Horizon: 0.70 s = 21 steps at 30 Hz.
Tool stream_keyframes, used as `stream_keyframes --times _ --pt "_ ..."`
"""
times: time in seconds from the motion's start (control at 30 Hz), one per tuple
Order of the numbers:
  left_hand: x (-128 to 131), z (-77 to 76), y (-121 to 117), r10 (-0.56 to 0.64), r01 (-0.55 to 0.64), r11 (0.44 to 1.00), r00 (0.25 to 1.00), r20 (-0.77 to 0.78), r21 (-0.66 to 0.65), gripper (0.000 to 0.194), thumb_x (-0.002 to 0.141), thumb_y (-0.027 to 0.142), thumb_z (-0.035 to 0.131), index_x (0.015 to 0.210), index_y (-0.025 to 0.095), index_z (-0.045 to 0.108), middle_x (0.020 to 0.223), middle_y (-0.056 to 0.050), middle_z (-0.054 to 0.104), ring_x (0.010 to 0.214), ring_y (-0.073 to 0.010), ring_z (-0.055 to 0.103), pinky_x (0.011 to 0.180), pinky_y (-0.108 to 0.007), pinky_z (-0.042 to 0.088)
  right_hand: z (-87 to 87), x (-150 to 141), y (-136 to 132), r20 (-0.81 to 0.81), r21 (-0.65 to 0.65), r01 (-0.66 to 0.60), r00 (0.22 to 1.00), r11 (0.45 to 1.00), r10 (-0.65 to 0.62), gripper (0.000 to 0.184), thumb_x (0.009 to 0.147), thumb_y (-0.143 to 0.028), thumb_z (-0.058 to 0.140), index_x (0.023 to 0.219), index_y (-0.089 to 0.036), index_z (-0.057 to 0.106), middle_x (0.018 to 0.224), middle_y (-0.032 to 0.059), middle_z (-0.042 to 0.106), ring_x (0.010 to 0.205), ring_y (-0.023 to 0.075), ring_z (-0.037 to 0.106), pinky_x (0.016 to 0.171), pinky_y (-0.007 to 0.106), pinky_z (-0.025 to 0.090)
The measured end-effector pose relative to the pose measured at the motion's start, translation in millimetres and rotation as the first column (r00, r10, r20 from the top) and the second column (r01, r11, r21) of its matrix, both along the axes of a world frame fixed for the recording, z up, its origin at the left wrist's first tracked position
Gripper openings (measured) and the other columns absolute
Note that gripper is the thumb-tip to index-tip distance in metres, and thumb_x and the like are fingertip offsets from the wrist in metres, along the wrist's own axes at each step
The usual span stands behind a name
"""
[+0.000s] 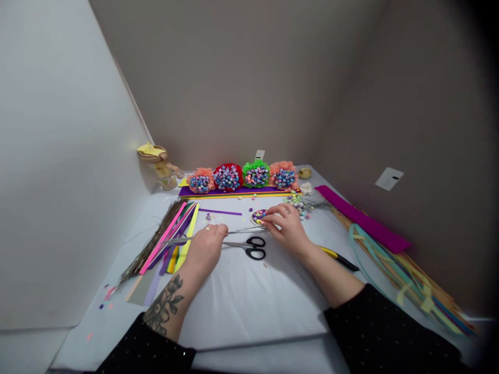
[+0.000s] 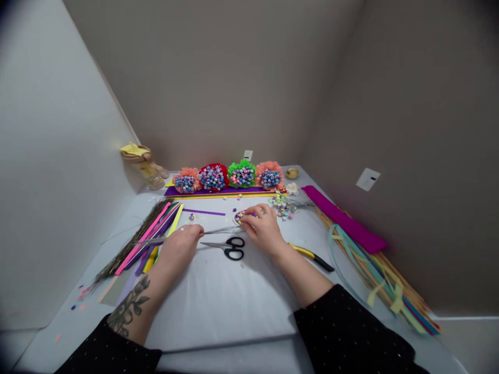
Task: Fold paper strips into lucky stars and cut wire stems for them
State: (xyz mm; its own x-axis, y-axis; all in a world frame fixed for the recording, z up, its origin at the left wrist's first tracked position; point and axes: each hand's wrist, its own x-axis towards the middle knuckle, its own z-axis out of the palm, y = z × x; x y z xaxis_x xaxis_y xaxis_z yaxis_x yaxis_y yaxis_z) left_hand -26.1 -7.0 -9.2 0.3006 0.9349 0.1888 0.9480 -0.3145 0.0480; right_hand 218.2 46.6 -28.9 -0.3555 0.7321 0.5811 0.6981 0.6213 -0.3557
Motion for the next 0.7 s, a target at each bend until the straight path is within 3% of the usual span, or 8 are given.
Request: stream_keyframes --times 0.17,0.3,0.5,0.57,0.7 --pt "-3 -3.8 1 -0.04 0.04 0.999 0.996 0.077 0.003 0.019 0.088 0.015 0.043 0.1 0.017 0.057 0.091 -0.008 0.066 0.089 -0.0214 0.059 0.082 -0.034 0.045 -1.5 0 2 0.09 -0.034 -0.029 0.995 0.999 0.032 0.016 0.085 -0.022 0.053 0.078 -0.024 0.068 0.088 0.0037 0.067 0.096 0.023 0.048 0.084 0.039 0.031" --pt "-4 -6.5 1 -0.067 0.069 0.997 0.993 0.099 -0.019 0.029 0.083 0.008 0.044 0.108 0.017 0.058 0.103 -0.01 0.066 0.099 -0.0224 0.058 0.09 -0.037 0.044 -1.9 10 8 0.096 0.037 0.069 0.993 0.997 -0.072 0.019 0.085 -0.022 0.053 0.073 -0.024 0.068 0.086 0.0029 0.068 0.095 0.0237 0.047 0.084 0.04 0.03" --pt "-16 1.3 5 0.012 -0.01 1.0 0.996 0.085 -0.021 0.037 0.08 0.005 0.043 0.11 0.017 0.061 0.108 -0.01 0.066 0.101 -0.0223 0.059 0.092 -0.034 0.044 4.6 34 20 0.043 0.102 0.233 0.97 0.967 -0.238 0.021 0.085 -0.019 0.051 0.072 -0.025 0.067 0.087 0.0035 0.067 0.096 0.0254 0.047 0.084 0.041 0.031" --pt "-28 7.0 7 0.057 -0.057 0.998 0.995 0.086 -0.002 0.039 0.081 0.006 0.04 0.111 0.018 0.062 0.111 -0.009 0.066 0.104 -0.0207 0.059 0.093 -0.031 0.042 8.2 43 23 0.012 0.124 0.304 0.951 0.944 -0.308 0.021 0.084 -0.018 0.051 0.072 -0.024 0.067 0.089 0.0054 0.067 0.095 0.0266 0.046 0.083 0.042 0.032" --pt "-62 21.9 5 0.334 -0.34 0.936 0.939 0.082 0.086 0.036 0.084 0.015 0.04 0.109 0.019 0.064 0.114 -0.008 0.066 0.104 -0.0227 0.059 0.09 -0.03 0.043 11.4 62 28 -0.097 0.14 0.46 0.887 0.877 -0.451 0.019 0.083 -0.019 0.05 0.076 -0.022 0.068 0.091 0.009 0.064 0.093 0.0281 0.047 0.08 0.043 0.034"
